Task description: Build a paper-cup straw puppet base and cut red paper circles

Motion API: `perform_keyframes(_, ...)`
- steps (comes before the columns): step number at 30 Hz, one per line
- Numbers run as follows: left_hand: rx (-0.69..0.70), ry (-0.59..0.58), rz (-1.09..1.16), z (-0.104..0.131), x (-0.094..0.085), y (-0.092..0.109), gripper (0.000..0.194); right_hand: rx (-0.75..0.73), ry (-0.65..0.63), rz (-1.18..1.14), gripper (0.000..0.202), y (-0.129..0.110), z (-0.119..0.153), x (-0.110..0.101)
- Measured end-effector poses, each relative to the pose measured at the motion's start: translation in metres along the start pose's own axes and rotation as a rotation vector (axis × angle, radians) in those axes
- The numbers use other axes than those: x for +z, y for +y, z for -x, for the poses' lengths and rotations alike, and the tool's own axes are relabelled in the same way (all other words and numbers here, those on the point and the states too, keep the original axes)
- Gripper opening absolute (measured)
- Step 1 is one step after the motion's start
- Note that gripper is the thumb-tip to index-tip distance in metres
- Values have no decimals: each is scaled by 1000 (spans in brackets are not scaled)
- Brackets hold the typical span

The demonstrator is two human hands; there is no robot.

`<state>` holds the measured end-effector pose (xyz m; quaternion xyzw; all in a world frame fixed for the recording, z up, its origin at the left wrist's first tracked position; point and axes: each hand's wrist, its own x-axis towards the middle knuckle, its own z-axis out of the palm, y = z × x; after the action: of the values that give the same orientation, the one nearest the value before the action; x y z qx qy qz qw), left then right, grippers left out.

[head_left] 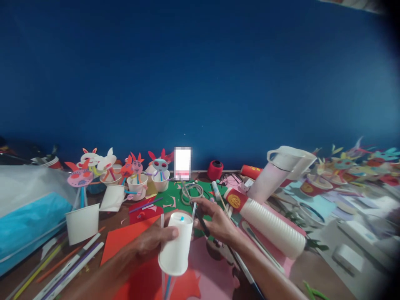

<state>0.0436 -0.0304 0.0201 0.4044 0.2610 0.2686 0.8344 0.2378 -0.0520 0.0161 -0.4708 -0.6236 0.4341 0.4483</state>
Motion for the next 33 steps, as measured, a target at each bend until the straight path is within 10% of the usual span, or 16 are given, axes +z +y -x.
perform_keyframes(11,138,294,114,-7,-5,18,40,59,148,-223,40,5,-4,7)
perform_keyframes(15,225,334,195,-6,-5,34,45,114,118,243,36,-3,1,-3)
perform_keyframes(21,447,400,226,0,-7,54,47,141,-272,1036,25,-14,14,-26)
perform_keyframes(33,493,378,148,0,-8,43,48,201,-334,1283,25,-13,18,-21)
